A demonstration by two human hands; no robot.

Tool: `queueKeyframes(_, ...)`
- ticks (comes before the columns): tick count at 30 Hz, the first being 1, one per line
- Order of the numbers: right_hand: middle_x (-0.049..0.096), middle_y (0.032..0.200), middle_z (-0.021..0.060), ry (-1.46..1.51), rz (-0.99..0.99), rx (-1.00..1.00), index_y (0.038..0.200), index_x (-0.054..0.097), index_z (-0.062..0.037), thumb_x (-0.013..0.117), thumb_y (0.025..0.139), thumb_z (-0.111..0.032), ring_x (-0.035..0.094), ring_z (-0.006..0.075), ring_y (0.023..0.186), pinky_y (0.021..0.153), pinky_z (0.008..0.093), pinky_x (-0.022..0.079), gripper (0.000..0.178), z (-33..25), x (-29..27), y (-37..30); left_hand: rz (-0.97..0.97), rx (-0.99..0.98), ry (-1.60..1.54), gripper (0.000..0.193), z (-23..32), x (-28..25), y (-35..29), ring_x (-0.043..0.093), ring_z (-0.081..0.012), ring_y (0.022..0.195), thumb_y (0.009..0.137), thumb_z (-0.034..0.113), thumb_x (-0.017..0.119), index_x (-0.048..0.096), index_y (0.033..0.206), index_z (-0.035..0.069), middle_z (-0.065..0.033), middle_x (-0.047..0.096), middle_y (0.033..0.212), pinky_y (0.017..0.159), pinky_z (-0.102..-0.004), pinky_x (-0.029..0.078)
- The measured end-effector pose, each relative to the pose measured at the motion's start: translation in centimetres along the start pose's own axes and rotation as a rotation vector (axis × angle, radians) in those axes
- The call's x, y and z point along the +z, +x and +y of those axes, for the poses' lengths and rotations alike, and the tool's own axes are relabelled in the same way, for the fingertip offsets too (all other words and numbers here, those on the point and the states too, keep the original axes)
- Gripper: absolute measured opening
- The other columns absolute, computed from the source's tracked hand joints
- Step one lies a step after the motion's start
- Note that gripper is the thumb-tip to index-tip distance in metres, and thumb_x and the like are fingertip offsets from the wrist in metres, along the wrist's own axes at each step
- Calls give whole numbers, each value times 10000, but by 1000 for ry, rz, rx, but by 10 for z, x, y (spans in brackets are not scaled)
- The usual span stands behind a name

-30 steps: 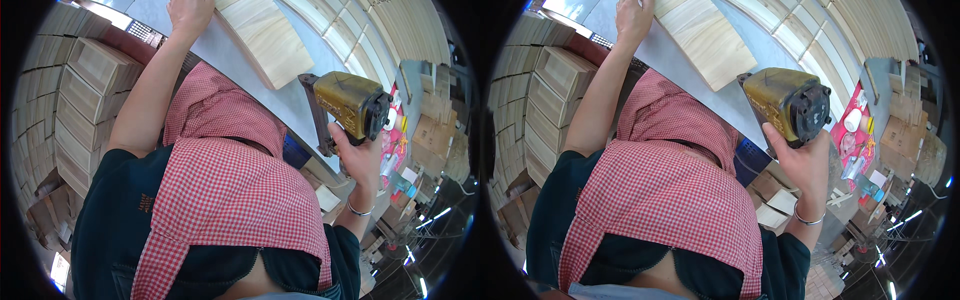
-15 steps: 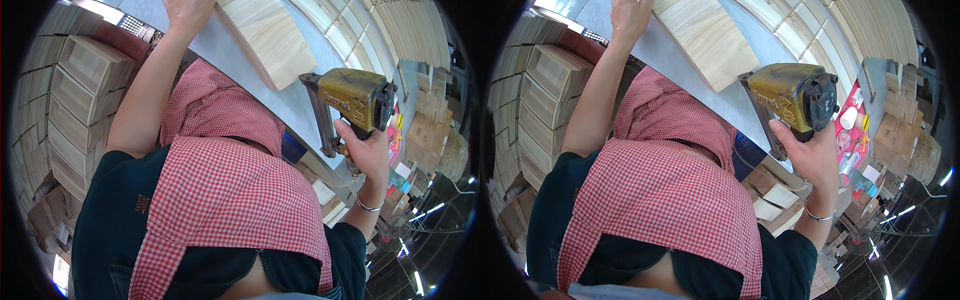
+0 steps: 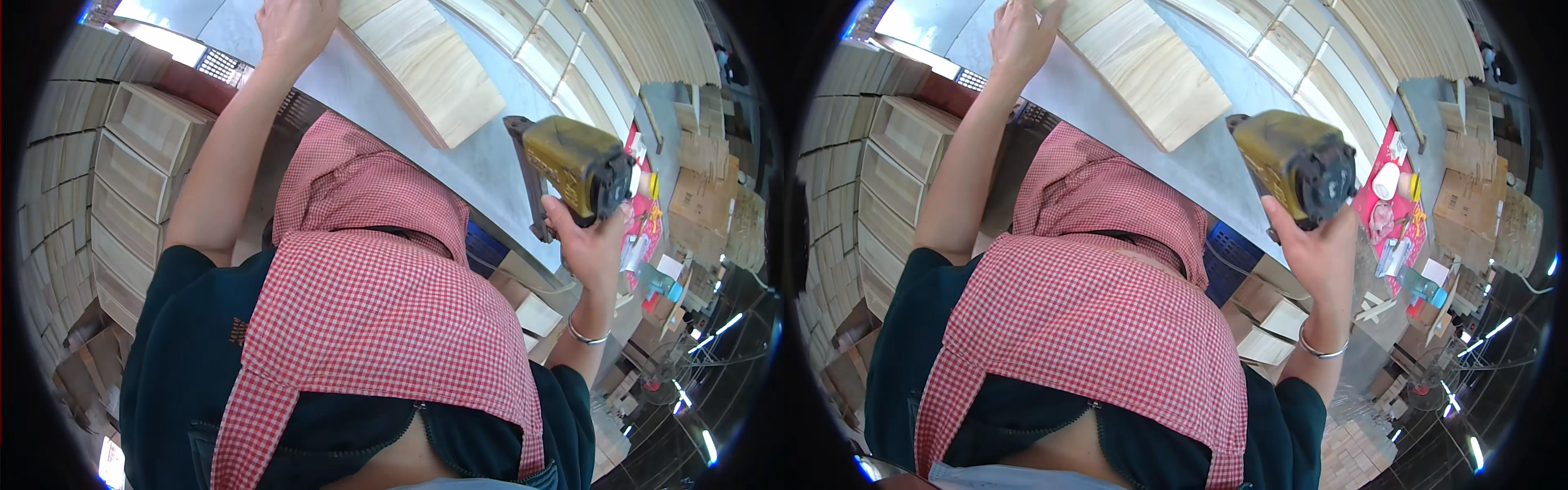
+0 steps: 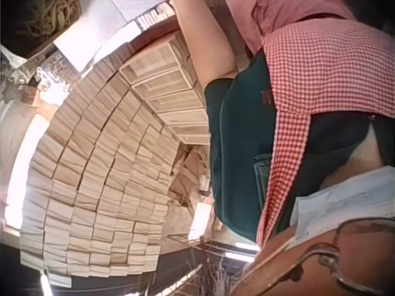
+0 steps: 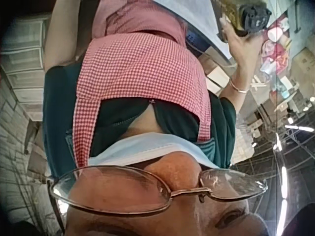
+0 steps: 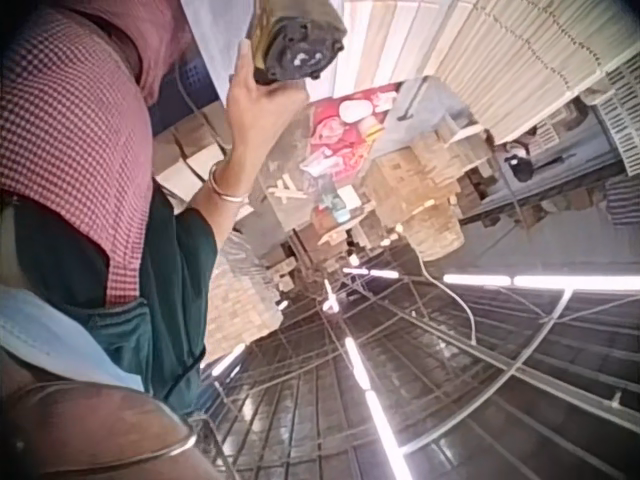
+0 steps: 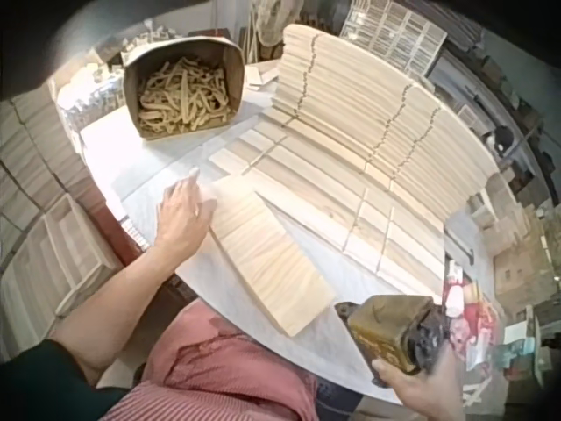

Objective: Assemble small wooden boxes using a pneumatic nail gun and wood glue.

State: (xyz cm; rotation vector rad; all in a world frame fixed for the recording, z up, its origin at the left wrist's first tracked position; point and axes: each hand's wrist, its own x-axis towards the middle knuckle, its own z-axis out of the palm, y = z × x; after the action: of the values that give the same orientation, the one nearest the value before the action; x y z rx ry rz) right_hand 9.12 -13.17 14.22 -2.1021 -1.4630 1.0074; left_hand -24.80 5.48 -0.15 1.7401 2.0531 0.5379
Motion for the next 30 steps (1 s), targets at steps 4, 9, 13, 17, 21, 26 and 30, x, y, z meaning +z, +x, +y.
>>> queueKeyframes(4, 739, 996, 155, 85, 128, 30, 1137, 633, 75, 819, 829, -85, 723, 215, 836, 674, 301, 579, 393, 29, -2, -21, -303, 193, 78, 799, 18, -21, 0, 290, -414, 1465, 808, 356, 759, 426, 1464, 45, -192, 345, 1571, 1177, -548, 298)
queueKeyframes(9, 737, 949, 132, 118, 249, -82, 1088, 659, 66, 804, 828, -46, 719, 202, 824, 672, 285, 569, 319, 52, -7, -36, -327, 1287, 364, 1074, 71, -13, -17, 216, -406, 1511, 671, 514, 847, 386, 1500, 10, -211, 306, 1605, 1200, -581, 249)
queueKeyframes(13, 734, 919, 118, 94, 249, -105, 1063, 670, 60, 797, 832, -51, 708, 191, 805, 670, 272, 560, 286, 53, -8, -44, -159, 1210, 368, 855, 97, 23, -32, 396, -347, 1247, 690, 491, 823, 524, 1327, 5, -182, 461, 1370, 1037, -501, 359)
queueKeyframes(17, 714, 848, 93, 127, 304, 21, 1048, 666, 50, 793, 838, -77, 654, 153, 664, 571, 251, 522, 276, 58, -17, -49, 48, 1107, 313, 605, 136, 65, -54, 637, -268, 895, 716, 461, 792, 707, 1096, -2, -145, 669, 1056, 820, -394, 507)
queueKeyframes(21, 676, 769, 65, 112, 300, 132, 1031, 664, 40, 797, 844, -119, 572, 121, 546, 486, 240, 466, 279, 55, -26, -37, 84, 1037, 272, 655, 156, 90, -78, 614, -265, 910, 696, 512, 764, 704, 1083, -13, -140, 669, 1053, 817, -381, 485)
queueKeyframes(26, 625, 691, 34, 112, 305, 147, 1010, 660, 28, 803, 850, -166, 486, 92, 445, 407, 234, 401, 289, 54, -26, -25, 13, 974, 292, 778, 162, 88, -85, 620, -265, 948, 691, 530, 762, 634, 1198, -46, -149, 659, 1107, 873, -370, 487)
queueKeyframes(30, 612, 674, 29, 106, 281, 137, 999, 658, 25, 804, 854, -190, 470, 89, 425, 391, 234, 389, 297, 55, -27, -20, -37, 948, 306, 811, 164, 84, -86, 623, -267, 957, 692, 525, 761, 611, 1239, -55, -150, 654, 1123, 889, -364, 488)
